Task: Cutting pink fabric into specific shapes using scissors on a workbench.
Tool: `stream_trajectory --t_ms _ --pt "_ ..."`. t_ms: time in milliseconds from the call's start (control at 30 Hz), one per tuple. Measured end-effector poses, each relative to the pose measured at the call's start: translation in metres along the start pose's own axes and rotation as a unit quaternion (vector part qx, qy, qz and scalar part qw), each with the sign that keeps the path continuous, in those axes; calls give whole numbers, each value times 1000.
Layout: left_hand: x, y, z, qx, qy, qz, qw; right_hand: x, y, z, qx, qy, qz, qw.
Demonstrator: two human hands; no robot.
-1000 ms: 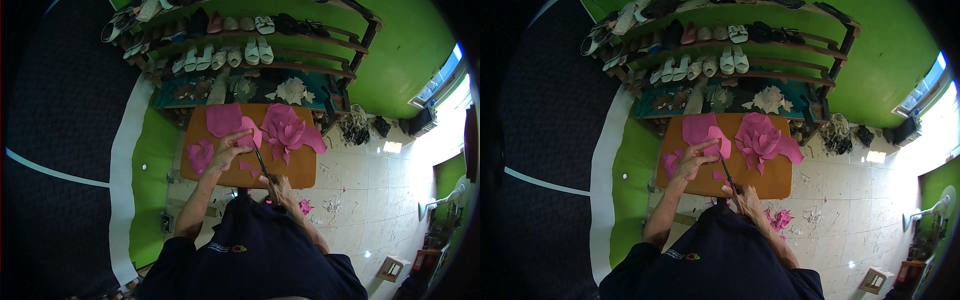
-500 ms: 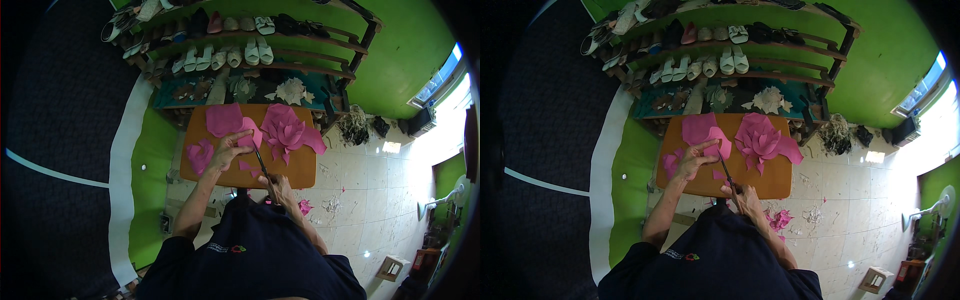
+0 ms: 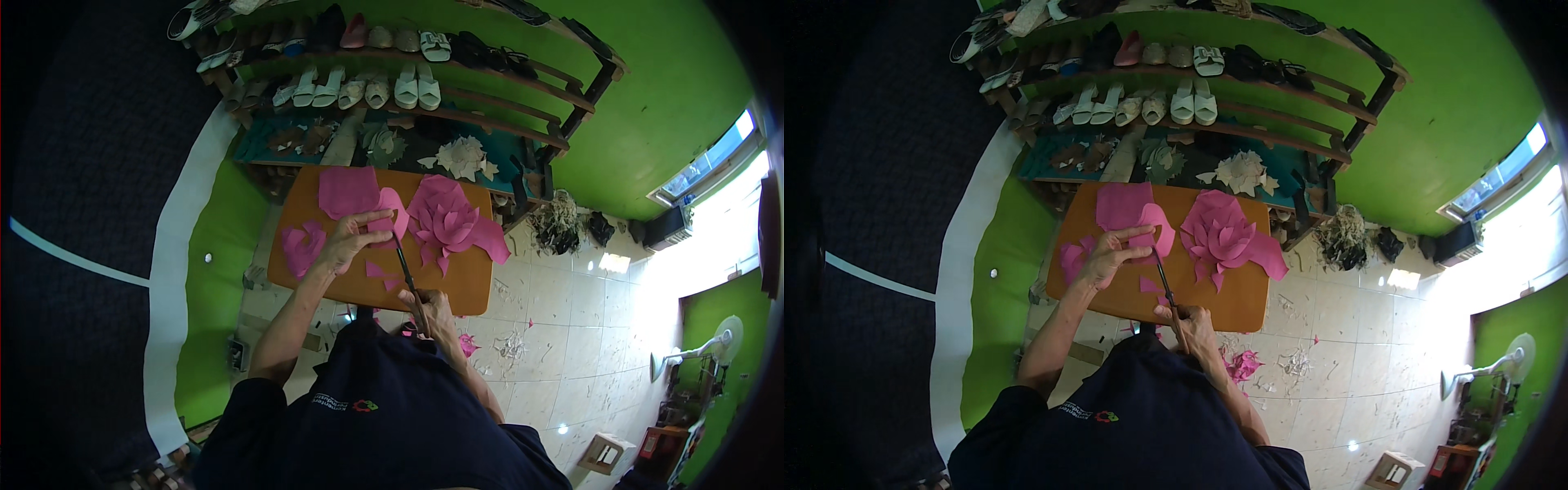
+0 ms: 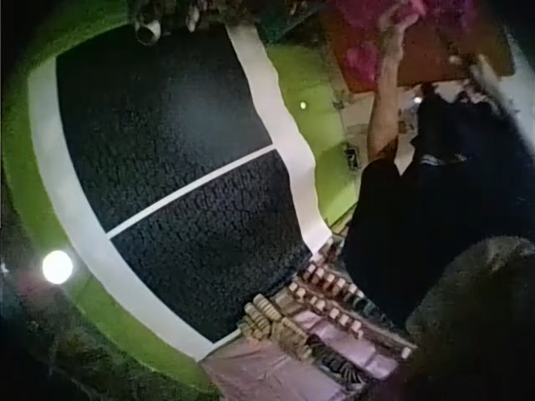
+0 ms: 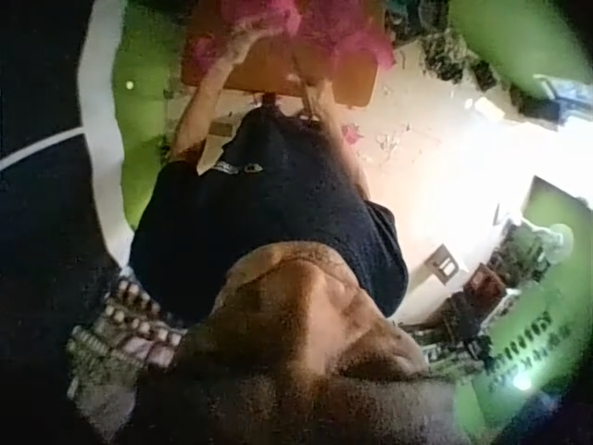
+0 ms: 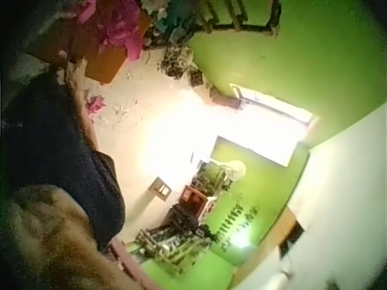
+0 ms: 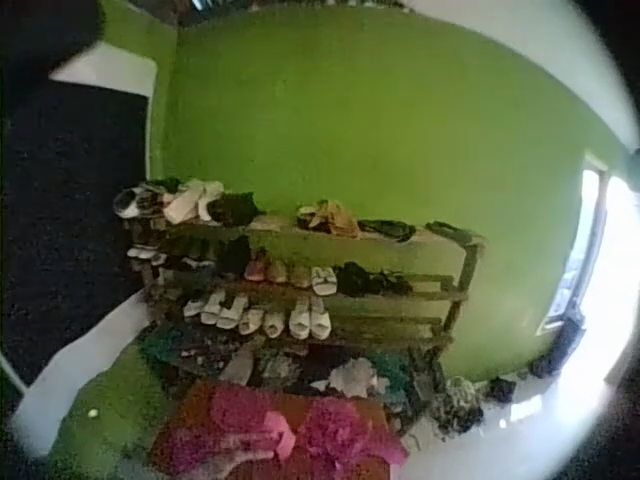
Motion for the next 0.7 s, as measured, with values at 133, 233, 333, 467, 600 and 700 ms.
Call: stream_trajectory --t_ms 133,233,333,467,600,700 --pt "-1 1 -6 -11 -16 12 1000 2 -1 3 -6 7 13 1000" --pt "0 -9 -2 -5 1 54 999 1 -1 4 -14 -6 17 1000" --pt "5 -15 4 7 48 55 997 -2 -2 6 -4 8 21 1000" --pt "6 -17 6 9 31 48 998 -7 1 4 4 34 15 999" --pt "6 -21 -2 10 -4 42 999 -7 3 1 19 19 5 1000" --pt "4 -16 4 10 -12 31 999 -7 4 9 -6 37 8 999"
Point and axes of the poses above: each hand's wrist, its own x-axis away from the middle knuckle, its own y-axis out of the back of the hand, z = x × y, the point moved 8 cm from there along -x, towards the middle knuckle, and after that the axes turned 4 degrees about -x, right-handed, at the moved point
